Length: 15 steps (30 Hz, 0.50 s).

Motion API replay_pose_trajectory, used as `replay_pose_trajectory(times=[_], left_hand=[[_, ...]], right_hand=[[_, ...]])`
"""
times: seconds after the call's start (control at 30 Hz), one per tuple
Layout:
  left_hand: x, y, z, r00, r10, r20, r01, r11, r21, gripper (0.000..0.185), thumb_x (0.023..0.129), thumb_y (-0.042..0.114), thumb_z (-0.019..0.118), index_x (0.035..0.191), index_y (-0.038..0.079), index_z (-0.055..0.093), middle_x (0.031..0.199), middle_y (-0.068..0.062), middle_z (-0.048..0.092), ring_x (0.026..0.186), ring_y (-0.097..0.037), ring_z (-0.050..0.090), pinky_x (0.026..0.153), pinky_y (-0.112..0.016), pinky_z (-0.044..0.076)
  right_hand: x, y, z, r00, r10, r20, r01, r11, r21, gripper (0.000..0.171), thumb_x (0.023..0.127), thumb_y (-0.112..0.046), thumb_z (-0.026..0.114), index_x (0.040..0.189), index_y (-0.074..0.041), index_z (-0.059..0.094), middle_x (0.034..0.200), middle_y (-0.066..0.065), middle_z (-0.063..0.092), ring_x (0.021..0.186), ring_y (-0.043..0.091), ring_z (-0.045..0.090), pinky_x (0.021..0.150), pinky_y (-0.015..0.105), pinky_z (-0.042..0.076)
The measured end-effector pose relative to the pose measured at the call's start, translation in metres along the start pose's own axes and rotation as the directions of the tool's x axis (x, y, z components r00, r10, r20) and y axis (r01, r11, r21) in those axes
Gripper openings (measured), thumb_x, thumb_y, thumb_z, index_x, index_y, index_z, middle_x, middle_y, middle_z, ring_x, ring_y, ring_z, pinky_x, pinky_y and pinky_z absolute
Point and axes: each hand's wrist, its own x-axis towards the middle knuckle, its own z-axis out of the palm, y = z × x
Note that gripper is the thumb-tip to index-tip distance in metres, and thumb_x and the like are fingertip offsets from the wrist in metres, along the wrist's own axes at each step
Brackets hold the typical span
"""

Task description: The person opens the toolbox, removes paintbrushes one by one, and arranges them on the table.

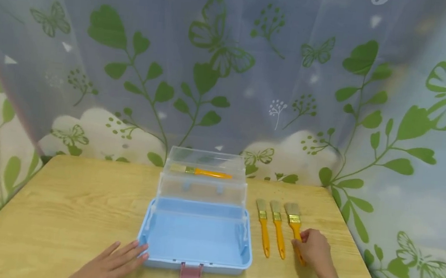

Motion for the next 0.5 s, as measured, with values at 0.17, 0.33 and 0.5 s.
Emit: replay_pose_trajectory(times=[0.17, 0.33, 0.5], left_hand=[[-0.0010, 0.0019, 0.0008, 1.000, -0.014, -0.014, 0.014, 1.000, 0.000, 0.077, 0.096, 0.048, 0.065, 0.160, 0.016, 0.035, 0.167, 0.003, 0.029, 0.158, -0.010, 0.006, 0.125, -0.025, -0.006], [-0.0008, 0.0033, -0.0016, 1.000, -0.014, -0.026, 0.014, 1.000, -0.019, 0.074, 0.098, 0.047, 0.063, 0.160, 0.015, 0.036, 0.167, 0.002, 0.030, 0.157, -0.010, 0.008, 0.125, -0.025, -0.006], [0.0005, 0.0019, -0.0034, 1.000, -0.007, -0.012, 0.006, 0.999, -0.045, 0.074, 0.097, 0.043, 0.067, 0.158, 0.013, 0.039, 0.164, -0.003, 0.037, 0.157, -0.010, 0.008, 0.125, -0.026, -0.006]], right_hand=[[-0.0005, 0.0002, -0.0004, 1.000, -0.006, -0.011, 0.006, 1.000, 0.007, 0.034, 0.091, -0.020, 0.074, 0.101, 0.011, 0.065, 0.090, 0.017, 0.067, 0.079, 0.028, 0.065, 0.071, 0.048, 0.053], [-0.0003, 0.0023, -0.0003, 1.000, -0.001, 0.009, 0.001, 1.000, -0.004, 0.036, 0.091, -0.021, 0.074, 0.102, 0.012, 0.065, 0.091, 0.019, 0.068, 0.081, 0.030, 0.066, 0.071, 0.049, 0.053], [0.0000, -0.0004, -0.0051, 0.999, -0.008, 0.043, 0.008, 1.000, -0.006, 0.039, 0.092, -0.024, 0.073, 0.105, 0.012, 0.065, 0.095, 0.020, 0.069, 0.086, 0.034, 0.067, 0.077, 0.051, 0.054]])
